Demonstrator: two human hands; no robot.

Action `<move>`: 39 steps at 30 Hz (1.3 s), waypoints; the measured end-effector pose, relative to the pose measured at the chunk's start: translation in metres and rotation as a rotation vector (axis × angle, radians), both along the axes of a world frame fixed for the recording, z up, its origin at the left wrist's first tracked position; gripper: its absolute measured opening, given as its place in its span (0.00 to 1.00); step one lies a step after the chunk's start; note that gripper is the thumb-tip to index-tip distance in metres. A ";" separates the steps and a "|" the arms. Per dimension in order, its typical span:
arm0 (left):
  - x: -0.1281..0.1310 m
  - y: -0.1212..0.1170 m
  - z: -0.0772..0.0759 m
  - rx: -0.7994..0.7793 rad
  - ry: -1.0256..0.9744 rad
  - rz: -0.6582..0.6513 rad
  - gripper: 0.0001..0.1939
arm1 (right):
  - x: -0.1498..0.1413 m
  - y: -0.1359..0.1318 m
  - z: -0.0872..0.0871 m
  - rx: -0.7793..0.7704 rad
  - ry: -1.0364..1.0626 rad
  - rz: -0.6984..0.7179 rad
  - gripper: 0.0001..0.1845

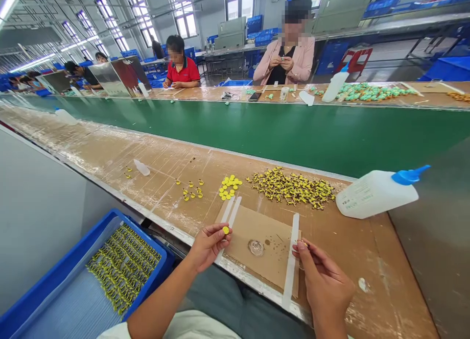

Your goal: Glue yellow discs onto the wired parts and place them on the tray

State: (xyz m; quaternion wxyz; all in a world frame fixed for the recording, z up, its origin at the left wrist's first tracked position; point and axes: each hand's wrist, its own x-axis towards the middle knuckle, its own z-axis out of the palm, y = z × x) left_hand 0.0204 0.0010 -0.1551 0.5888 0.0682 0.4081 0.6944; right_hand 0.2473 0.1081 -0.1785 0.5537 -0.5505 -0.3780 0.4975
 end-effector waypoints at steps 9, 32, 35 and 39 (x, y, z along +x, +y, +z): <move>-0.002 0.000 0.003 -0.020 -0.004 -0.005 0.20 | -0.002 -0.001 0.005 -0.012 -0.023 0.003 0.24; -0.004 -0.001 0.002 0.000 -0.015 -0.026 0.17 | 0.004 0.002 -0.007 0.061 0.028 0.035 0.20; -0.005 -0.001 0.000 -0.004 -0.011 -0.023 0.16 | 0.003 0.002 -0.006 0.077 0.020 0.041 0.19; -0.005 -0.001 -0.002 -0.010 0.005 -0.016 0.16 | 0.002 0.003 -0.006 0.092 0.014 0.029 0.19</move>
